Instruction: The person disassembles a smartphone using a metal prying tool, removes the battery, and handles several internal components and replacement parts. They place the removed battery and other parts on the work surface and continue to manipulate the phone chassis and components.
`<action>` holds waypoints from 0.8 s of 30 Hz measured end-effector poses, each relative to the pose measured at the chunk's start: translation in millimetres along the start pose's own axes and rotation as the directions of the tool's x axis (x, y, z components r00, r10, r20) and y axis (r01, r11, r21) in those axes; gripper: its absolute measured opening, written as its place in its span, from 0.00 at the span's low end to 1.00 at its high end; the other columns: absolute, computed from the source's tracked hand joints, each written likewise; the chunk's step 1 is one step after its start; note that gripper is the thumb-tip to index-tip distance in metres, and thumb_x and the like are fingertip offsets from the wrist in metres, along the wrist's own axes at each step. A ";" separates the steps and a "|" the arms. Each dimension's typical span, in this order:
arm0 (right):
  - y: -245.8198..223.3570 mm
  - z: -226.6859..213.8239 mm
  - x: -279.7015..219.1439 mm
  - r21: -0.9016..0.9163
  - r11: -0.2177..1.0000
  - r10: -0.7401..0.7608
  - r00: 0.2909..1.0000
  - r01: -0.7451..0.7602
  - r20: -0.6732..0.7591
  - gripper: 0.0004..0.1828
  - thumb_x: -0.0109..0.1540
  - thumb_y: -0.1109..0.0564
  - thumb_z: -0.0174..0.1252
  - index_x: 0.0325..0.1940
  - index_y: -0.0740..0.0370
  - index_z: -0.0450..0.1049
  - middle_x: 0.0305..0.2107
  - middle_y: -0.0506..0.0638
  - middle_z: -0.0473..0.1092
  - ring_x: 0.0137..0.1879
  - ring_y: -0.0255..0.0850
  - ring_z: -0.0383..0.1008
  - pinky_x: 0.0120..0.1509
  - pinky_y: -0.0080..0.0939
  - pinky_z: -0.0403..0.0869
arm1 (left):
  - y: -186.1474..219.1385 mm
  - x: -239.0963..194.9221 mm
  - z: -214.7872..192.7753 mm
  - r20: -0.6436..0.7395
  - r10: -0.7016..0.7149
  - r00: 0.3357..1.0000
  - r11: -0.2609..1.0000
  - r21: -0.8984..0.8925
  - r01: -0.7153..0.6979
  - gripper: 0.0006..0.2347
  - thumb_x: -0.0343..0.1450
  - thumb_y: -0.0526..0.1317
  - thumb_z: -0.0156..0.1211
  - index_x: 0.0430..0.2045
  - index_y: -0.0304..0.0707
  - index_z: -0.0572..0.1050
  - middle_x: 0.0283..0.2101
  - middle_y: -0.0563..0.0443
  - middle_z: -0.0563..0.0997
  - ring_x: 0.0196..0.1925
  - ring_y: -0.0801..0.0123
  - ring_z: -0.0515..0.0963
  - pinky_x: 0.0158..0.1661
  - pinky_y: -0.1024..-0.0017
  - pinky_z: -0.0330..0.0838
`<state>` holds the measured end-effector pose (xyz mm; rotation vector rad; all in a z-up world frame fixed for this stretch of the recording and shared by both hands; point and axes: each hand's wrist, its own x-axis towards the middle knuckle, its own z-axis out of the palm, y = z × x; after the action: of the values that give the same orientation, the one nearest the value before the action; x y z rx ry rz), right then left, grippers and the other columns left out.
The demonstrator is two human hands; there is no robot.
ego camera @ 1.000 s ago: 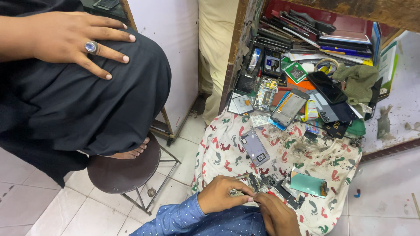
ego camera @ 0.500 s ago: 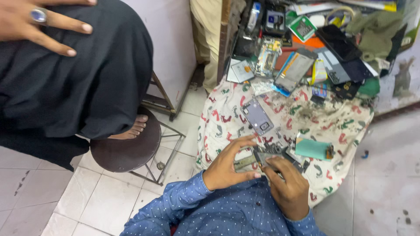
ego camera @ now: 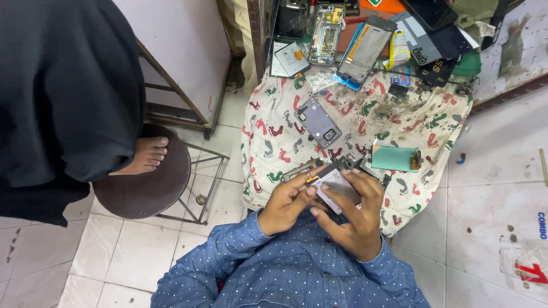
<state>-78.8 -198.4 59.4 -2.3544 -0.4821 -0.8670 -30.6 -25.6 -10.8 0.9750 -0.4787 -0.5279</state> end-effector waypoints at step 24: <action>49.6 23.4 -33.8 0.518 0.260 0.507 0.571 -0.815 0.645 0.16 0.67 0.55 0.57 0.53 0.70 0.72 0.33 0.54 0.79 0.34 0.36 0.79 0.39 0.35 0.77 | -1.2 14.5 -28.1 -0.202 -0.209 0.957 0.976 0.023 0.218 0.13 0.74 0.36 0.63 0.50 0.27 0.76 0.42 0.48 0.84 0.39 0.76 0.82 0.37 0.77 0.78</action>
<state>-67.1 -226.2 2.4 -1.5344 0.1003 0.2383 -2.8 -17.0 -23.2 1.1177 -0.2079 -0.6084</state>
